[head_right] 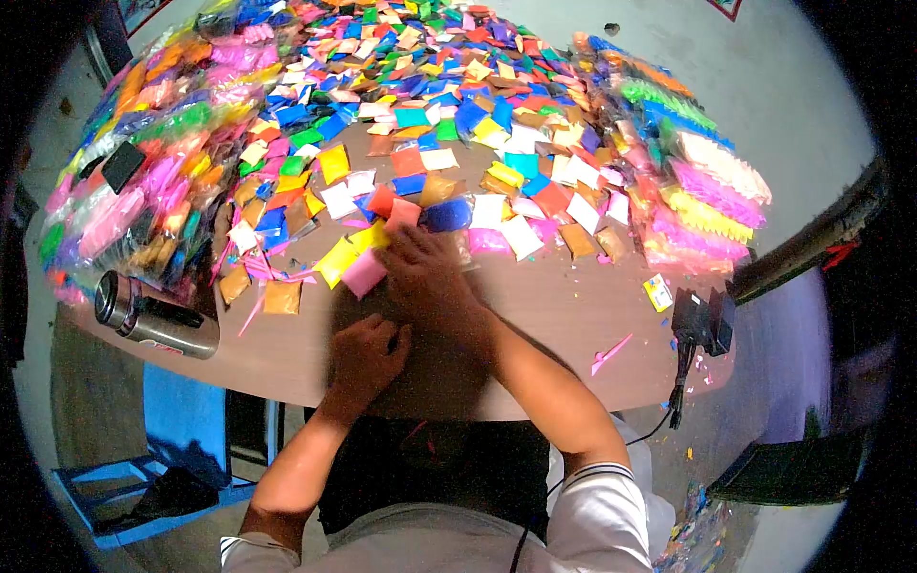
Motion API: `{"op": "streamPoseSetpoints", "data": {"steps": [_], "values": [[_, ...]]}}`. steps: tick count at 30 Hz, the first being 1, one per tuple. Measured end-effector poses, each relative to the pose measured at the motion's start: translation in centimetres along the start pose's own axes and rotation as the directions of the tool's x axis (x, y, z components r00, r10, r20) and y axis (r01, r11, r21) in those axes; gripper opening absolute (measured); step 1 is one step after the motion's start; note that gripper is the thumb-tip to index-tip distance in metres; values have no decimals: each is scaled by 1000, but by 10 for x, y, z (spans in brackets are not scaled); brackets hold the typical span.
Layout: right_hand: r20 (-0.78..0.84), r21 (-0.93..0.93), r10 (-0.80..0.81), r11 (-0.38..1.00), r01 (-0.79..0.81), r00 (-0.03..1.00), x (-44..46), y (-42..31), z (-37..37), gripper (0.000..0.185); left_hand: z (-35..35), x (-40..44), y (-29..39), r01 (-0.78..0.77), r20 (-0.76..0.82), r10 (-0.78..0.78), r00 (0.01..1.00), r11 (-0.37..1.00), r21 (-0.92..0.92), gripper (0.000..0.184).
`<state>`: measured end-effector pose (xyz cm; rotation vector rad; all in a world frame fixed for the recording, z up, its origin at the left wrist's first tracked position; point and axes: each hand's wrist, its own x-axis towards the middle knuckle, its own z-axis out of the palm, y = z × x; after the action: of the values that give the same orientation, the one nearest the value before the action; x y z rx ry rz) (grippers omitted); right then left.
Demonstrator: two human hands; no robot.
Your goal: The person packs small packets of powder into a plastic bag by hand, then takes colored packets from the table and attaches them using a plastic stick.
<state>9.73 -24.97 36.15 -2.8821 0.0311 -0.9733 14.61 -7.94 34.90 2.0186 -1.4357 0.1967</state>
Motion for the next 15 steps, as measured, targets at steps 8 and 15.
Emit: {"op": "streamPoseSetpoints", "data": {"steps": [8, 15], "values": [[33, 170, 33, 985, -39, 999, 18, -2, 23, 30, 1, 2, 5, -2, -21, 2, 1000, 1000, 3, 24], [-197, 213, 207, 963, -164, 958, 2, 2, 19, 16, 1, 1, 4, 29, 75, -26, 997, 999, -31, 26]]}}
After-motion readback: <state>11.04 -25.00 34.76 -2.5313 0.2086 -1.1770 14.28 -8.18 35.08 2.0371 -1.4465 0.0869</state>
